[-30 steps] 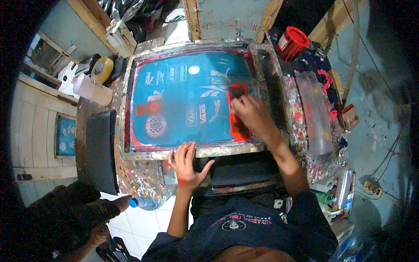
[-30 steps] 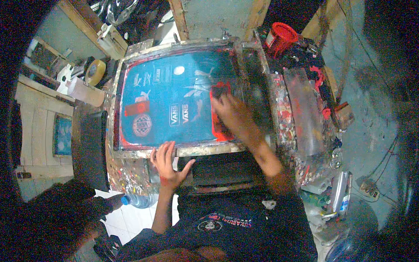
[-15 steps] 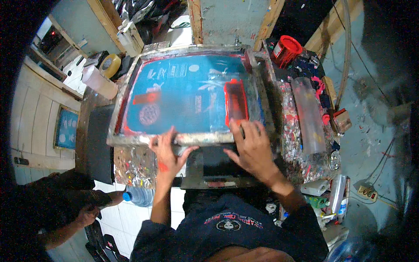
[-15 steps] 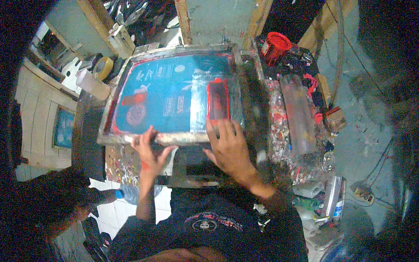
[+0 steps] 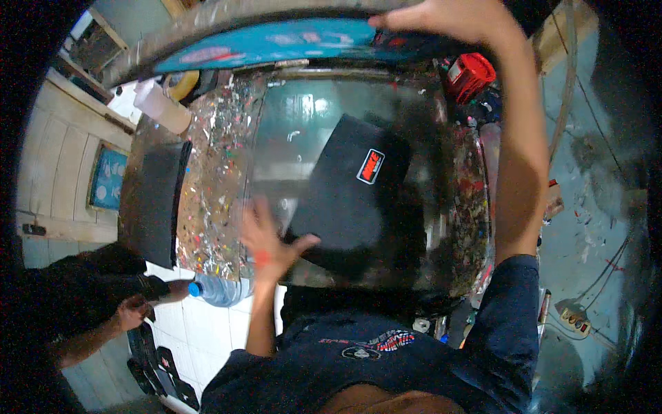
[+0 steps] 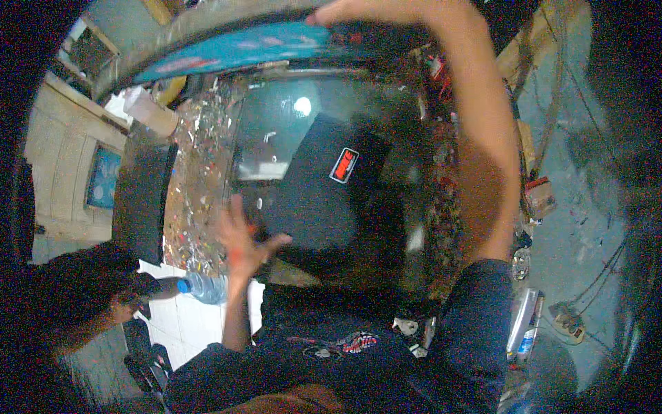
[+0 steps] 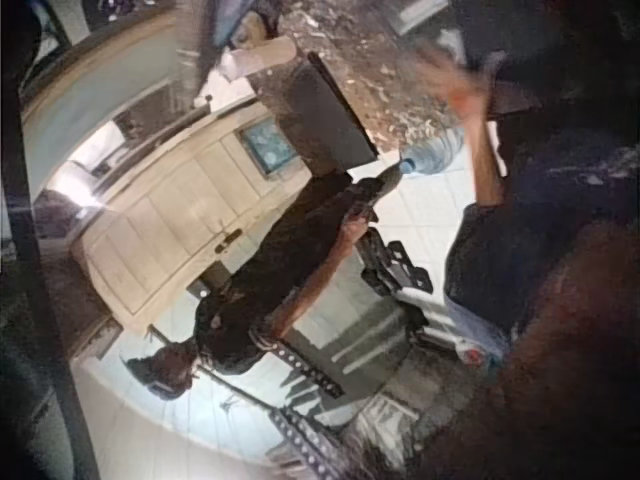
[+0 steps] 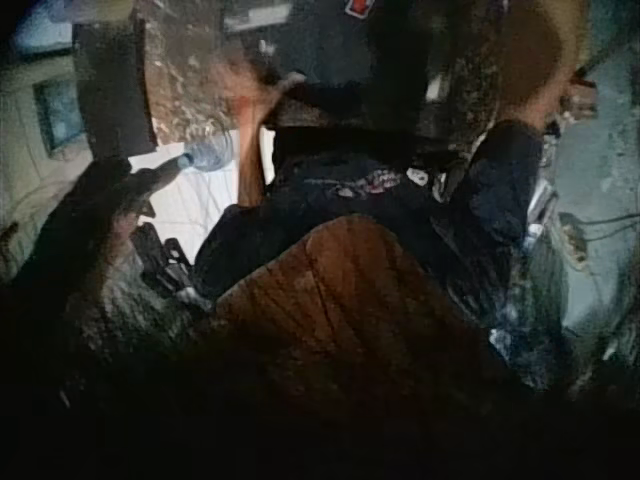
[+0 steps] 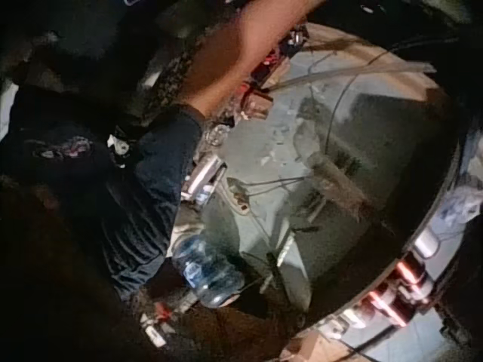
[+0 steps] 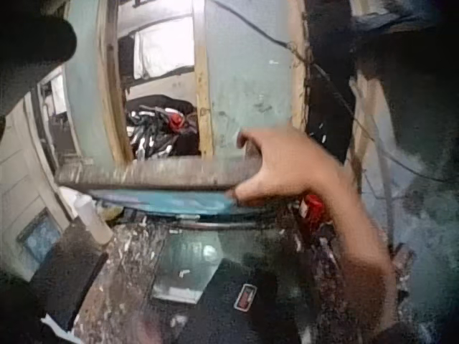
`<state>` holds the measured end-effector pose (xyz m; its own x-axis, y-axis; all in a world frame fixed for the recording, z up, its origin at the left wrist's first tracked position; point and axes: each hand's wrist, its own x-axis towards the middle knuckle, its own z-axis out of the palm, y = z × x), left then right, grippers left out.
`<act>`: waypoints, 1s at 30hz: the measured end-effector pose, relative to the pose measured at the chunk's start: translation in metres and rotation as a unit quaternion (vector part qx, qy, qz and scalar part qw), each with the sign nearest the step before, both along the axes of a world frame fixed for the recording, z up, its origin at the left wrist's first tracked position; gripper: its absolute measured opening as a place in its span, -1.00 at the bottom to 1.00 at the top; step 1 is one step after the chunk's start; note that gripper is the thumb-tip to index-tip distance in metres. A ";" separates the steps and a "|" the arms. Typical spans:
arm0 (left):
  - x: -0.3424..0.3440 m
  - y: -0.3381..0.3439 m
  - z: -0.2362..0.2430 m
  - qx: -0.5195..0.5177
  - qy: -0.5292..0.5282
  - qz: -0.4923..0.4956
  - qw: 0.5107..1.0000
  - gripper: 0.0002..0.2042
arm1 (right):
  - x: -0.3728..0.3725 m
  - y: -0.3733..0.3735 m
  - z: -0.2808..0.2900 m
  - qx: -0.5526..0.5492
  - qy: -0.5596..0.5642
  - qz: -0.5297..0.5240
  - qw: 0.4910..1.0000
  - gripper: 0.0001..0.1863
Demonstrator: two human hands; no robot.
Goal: The person prepares a screen printing frame by applying tape and then uses a squeegee to pull red ink across the mesh onto a black shoe insole placed beneath. The person repeats the inking and wiping process multiple times on the same insole.
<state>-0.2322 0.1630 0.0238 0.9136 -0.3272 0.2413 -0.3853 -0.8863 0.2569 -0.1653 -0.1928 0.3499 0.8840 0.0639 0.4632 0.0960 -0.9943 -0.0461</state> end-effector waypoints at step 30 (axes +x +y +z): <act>0.204 0.450 -0.004 -0.168 -0.098 0.454 0.869 -0.47 | 0.083 -0.106 0.010 -0.019 -0.058 0.058 0.996 -0.11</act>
<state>-0.0282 0.6133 0.0193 0.6884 0.6269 0.3648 0.3686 -0.7356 0.5684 -0.0823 -0.2984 0.3597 0.8100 0.1815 0.5576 0.2120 -0.9772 0.0101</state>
